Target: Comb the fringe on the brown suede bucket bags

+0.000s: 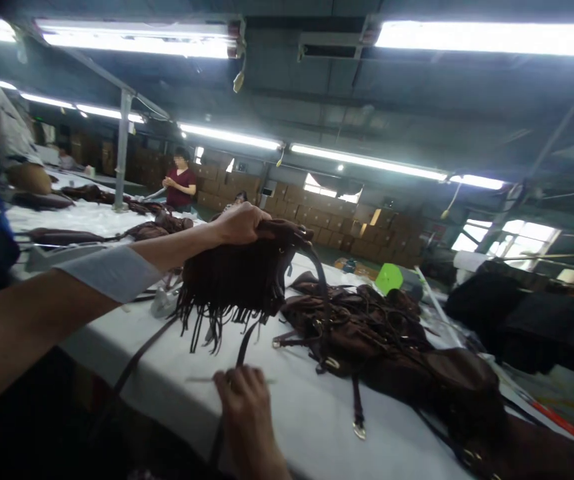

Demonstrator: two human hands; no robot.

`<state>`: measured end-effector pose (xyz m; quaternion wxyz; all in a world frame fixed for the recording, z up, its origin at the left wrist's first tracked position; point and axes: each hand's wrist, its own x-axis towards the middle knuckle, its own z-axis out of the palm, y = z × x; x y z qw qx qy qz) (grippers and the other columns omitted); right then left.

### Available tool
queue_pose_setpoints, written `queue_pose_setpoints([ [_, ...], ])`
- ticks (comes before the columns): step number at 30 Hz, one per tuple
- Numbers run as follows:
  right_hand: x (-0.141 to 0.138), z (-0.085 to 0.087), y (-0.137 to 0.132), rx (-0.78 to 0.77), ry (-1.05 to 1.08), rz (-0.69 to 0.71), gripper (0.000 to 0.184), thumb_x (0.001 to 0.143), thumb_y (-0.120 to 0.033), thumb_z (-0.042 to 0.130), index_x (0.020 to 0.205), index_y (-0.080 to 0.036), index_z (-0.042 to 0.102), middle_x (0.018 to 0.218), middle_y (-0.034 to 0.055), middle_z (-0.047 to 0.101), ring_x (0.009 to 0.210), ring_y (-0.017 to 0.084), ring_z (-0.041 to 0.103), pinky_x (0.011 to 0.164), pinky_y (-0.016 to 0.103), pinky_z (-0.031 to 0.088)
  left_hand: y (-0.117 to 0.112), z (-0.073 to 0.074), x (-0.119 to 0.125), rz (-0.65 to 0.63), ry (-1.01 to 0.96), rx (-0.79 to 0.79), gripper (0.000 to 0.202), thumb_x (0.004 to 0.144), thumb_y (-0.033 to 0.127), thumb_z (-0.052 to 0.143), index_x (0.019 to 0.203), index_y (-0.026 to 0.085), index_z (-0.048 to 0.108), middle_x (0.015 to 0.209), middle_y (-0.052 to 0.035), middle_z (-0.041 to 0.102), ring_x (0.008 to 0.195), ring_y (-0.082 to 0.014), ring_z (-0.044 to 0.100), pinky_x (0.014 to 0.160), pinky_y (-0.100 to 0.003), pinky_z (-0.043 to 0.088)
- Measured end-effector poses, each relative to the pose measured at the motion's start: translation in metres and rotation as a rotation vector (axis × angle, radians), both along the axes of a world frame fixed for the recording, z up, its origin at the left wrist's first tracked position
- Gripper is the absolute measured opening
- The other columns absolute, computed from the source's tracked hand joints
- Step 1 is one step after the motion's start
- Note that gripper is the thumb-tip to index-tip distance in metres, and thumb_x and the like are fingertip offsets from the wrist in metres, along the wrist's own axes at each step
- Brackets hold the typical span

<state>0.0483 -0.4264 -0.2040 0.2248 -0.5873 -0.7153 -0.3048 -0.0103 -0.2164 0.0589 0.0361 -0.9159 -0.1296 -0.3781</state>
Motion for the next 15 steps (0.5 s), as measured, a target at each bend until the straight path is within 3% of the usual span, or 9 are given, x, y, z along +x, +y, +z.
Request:
queue_pose_setpoints([
  [2,0.012,0.057,0.009,0.091,0.0,-0.026,0.027,0.094,-0.014,0.043,0.111,-0.024,0.061,0.092,0.005,0.063,0.087,0.018,0.055,0.08,0.033,0.04,-0.007,-0.01,0.004,-0.056,0.076,0.01,0.025,0.074,0.042,0.063,0.087,0.023,0.072,0.069,-0.0007,0.065,0.067,-0.0165,0.059,0.06,-0.024,0.038],
  [3,0.017,0.07,0.017,0.086,-0.016,-0.053,0.027,0.094,-0.014,0.043,0.111,-0.024,0.061,0.095,0.0054,0.063,0.092,0.019,0.055,0.084,0.034,0.039,-0.01,-0.014,0.005,-0.093,0.099,0.002,0.024,0.073,0.041,0.064,0.085,0.022,0.072,0.067,-0.0004,0.064,0.066,-0.0159,0.058,0.06,-0.024,0.037],
  [4,0.02,0.072,0.026,0.007,-0.033,-0.088,0.025,0.093,-0.013,0.044,0.109,-0.023,0.061,0.094,0.0058,0.063,0.095,0.02,0.054,0.086,0.035,0.039,-0.012,-0.019,0.006,-0.129,0.105,-0.015,0.024,0.073,0.04,0.064,0.083,0.02,0.072,0.065,-0.0002,0.063,0.064,-0.0153,0.057,0.06,-0.023,0.037],
  [6,0.02,0.044,0.044,-0.248,-0.078,-0.082,0.019,0.088,-0.01,0.049,0.097,-0.02,0.062,0.089,0.006,0.063,0.088,0.019,0.055,0.081,0.033,0.042,-0.013,-0.027,0.005,-0.183,0.098,-0.059,0.025,0.074,0.04,0.063,0.082,0.019,0.072,0.063,0.0004,0.062,0.062,-0.0142,0.056,0.058,-0.023,0.036],
  [8,0.014,-0.007,0.054,-0.329,-0.056,-0.108,0.019,0.081,-0.003,0.052,0.089,-0.017,0.062,0.077,0.0046,0.063,0.077,0.017,0.057,0.072,0.029,0.044,-0.009,-0.036,0.003,-0.19,0.091,-0.1,0.025,0.074,0.039,0.062,0.084,0.019,0.073,0.064,0.0004,0.062,0.062,-0.0141,0.056,0.056,-0.022,0.035],
  [11,-0.001,-0.076,0.05,-0.375,-0.028,-0.111,0.024,0.075,-0.004,0.057,0.097,-0.015,0.061,0.075,0.0036,0.065,0.071,0.017,0.059,0.065,0.025,0.047,0.003,-0.056,0.0,-0.136,0.081,-0.145,0.024,0.074,0.037,0.062,0.088,0.021,0.073,0.066,-0.0001,0.064,0.064,-0.0147,0.058,0.055,-0.022,0.036],
  [13,-0.012,-0.101,0.037,-0.384,0.01,-0.103,0.03,0.072,-0.003,0.058,0.1,-0.014,0.062,0.077,0.0046,0.067,0.07,0.017,0.061,0.066,0.025,0.049,0.012,-0.067,0.0,-0.091,0.081,-0.17,0.023,0.073,0.036,0.063,0.084,0.02,0.073,0.063,-0.0006,0.064,0.061,-0.0151,0.058,0.053,-0.023,0.035],
  [15,-0.02,-0.111,0.021,-0.409,0.143,-0.036,0.024,0.072,-0.002,0.056,0.088,-0.015,0.066,0.073,0.0042,0.068,0.068,0.016,0.062,0.07,0.027,0.05,0.02,-0.07,0.002,-0.064,0.046,-0.184,0.022,0.072,0.036,0.063,0.08,0.018,0.073,0.062,-0.0011,0.063,0.061,-0.0156,0.058,0.053,-0.023,0.035],
])
